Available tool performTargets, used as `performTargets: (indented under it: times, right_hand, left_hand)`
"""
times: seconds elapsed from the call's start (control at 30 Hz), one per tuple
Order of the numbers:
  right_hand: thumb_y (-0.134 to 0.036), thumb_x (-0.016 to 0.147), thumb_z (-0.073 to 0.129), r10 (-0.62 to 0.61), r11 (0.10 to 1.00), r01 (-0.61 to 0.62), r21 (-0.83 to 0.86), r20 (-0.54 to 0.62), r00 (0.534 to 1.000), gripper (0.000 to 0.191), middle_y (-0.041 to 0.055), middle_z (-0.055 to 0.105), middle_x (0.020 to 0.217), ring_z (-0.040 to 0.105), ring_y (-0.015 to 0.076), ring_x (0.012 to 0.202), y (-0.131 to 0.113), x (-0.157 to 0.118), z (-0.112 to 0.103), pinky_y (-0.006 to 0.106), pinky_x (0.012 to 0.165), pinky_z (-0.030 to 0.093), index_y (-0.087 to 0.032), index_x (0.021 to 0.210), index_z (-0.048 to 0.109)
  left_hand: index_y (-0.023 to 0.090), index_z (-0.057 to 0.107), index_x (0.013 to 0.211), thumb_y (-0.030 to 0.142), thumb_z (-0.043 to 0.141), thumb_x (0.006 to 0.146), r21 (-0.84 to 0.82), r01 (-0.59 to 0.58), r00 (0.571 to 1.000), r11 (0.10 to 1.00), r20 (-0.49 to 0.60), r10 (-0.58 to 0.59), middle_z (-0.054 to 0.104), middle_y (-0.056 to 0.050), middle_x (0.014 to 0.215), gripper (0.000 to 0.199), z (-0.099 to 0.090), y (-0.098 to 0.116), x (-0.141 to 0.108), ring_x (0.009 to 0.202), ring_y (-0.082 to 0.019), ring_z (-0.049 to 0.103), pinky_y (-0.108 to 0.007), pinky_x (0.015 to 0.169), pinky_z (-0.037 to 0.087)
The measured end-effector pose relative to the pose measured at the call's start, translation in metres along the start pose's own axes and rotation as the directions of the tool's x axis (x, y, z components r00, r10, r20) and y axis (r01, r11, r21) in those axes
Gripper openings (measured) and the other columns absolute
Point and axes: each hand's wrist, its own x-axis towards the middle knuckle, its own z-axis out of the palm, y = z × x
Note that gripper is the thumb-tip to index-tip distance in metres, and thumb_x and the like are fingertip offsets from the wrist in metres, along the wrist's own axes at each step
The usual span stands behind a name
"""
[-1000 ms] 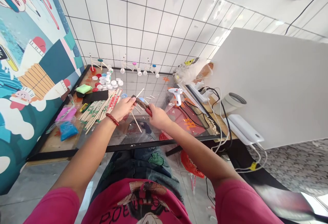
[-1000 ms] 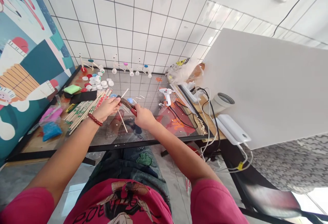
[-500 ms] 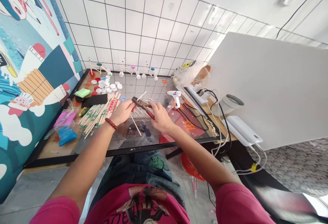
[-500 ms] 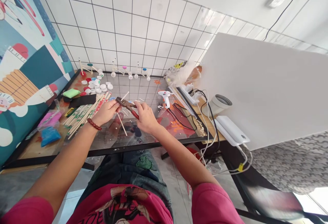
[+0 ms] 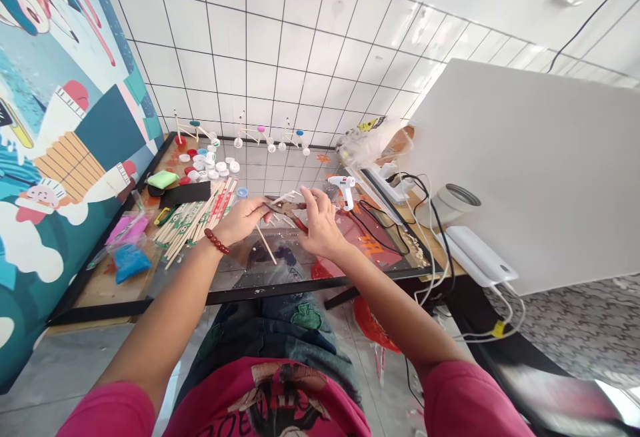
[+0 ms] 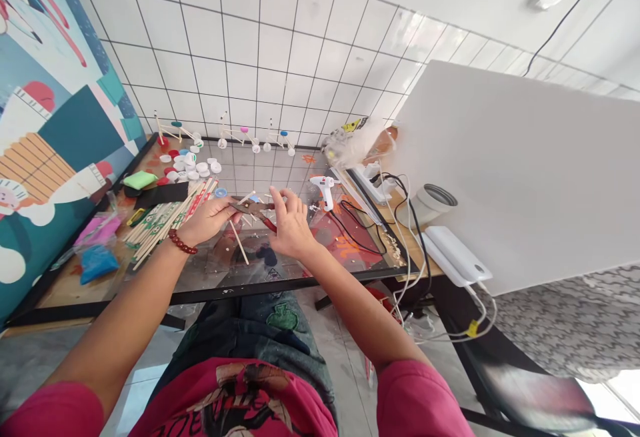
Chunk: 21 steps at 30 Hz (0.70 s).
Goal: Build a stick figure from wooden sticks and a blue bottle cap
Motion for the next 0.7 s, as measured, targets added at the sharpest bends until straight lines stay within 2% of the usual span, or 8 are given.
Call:
performTargets:
  times: [0.1, 0.17, 0.27, 0.4, 0.53, 0.7]
  right_hand:
    - [-0.017, 0.066, 0.062, 0.025, 0.999, -0.026, -0.044, -0.029, 0.999, 0.101, 0.0233, 0.032, 0.143, 0.040, 0.0398, 0.126, 0.003, 0.002, -0.002, 0.056, 0.103, 0.035, -0.015, 0.155, 0.014]
    - [-0.018, 0.066, 0.063, 0.024, 0.998, -0.026, -0.056, -0.032, 0.999, 0.099, 0.0239, 0.033, 0.142, 0.039, 0.0407, 0.127, 0.003, 0.001, -0.003, 0.055, 0.102, 0.036, -0.013, 0.154, 0.017]
    - [-0.020, 0.067, 0.063, 0.025, 0.999, -0.026, -0.022, -0.039, 0.999, 0.095, 0.0242, 0.035, 0.140, 0.041, 0.0398, 0.126, 0.001, -0.001, -0.002, 0.054, 0.102, 0.037, -0.012, 0.152, 0.020]
    - [-0.021, 0.068, 0.061, 0.022, 0.999, -0.020, 0.049, -0.057, 0.998, 0.086, 0.0225, 0.041, 0.136, 0.048, 0.0360, 0.120, -0.003, 0.001, 0.001, 0.053, 0.101, 0.040, -0.012, 0.147, 0.028]
    - [-0.021, 0.071, 0.057, -0.002, 0.998, 0.000, 0.055, 0.036, 0.999, 0.060, 0.0177, 0.057, 0.117, 0.056, 0.0318, 0.105, -0.003, 0.005, 0.004, 0.046, 0.093, 0.046, -0.012, 0.129, 0.045]
    - [-0.020, 0.077, 0.052, 0.043, 0.996, -0.057, 0.068, 0.191, 0.981, 0.035, 0.0119, 0.064, 0.104, 0.060, 0.0257, 0.089, -0.005, 0.008, 0.009, 0.035, 0.075, 0.046, -0.017, 0.111, 0.049]
  left_hand:
    - [0.020, 0.065, 0.076, 0.026, 0.048, 0.090, 0.024, 0.013, 0.999, 1.000, 0.052, -0.015, 0.059, 0.001, 0.064, 0.023, 0.003, 0.003, -0.001, 0.064, -0.015, 0.056, -0.024, 0.068, 0.043]
    - [0.020, 0.063, 0.070, 0.022, 0.047, 0.089, 0.058, -0.003, 0.997, 0.998, 0.075, -0.001, 0.059, 0.000, 0.064, 0.025, 0.006, 0.002, -0.001, 0.062, -0.015, 0.055, -0.024, 0.066, 0.042]
    - [0.019, 0.057, 0.061, 0.019, 0.046, 0.088, 0.085, -0.034, 0.995, 0.996, 0.098, 0.026, 0.059, -0.001, 0.064, 0.029, 0.009, 0.000, -0.001, 0.062, -0.014, 0.054, -0.024, 0.065, 0.041]
    - [0.019, 0.056, 0.065, 0.025, 0.043, 0.091, 0.064, -0.039, 0.995, 0.997, 0.091, 0.033, 0.059, 0.000, 0.066, 0.030, 0.009, 0.000, -0.001, 0.065, -0.014, 0.055, -0.025, 0.066, 0.042]
    - [0.019, 0.054, 0.064, 0.034, 0.042, 0.094, 0.060, -0.008, 0.996, 0.998, 0.086, 0.002, 0.058, 0.000, 0.065, 0.036, 0.009, -0.001, -0.001, 0.064, -0.014, 0.053, -0.026, 0.065, 0.042]
    - [0.018, 0.059, 0.071, 0.041, 0.046, 0.092, -0.087, 0.133, 0.988, 0.987, 0.091, -0.125, 0.048, 0.003, 0.055, 0.034, 0.014, -0.012, 0.001, 0.051, -0.012, 0.043, -0.025, 0.056, 0.038]
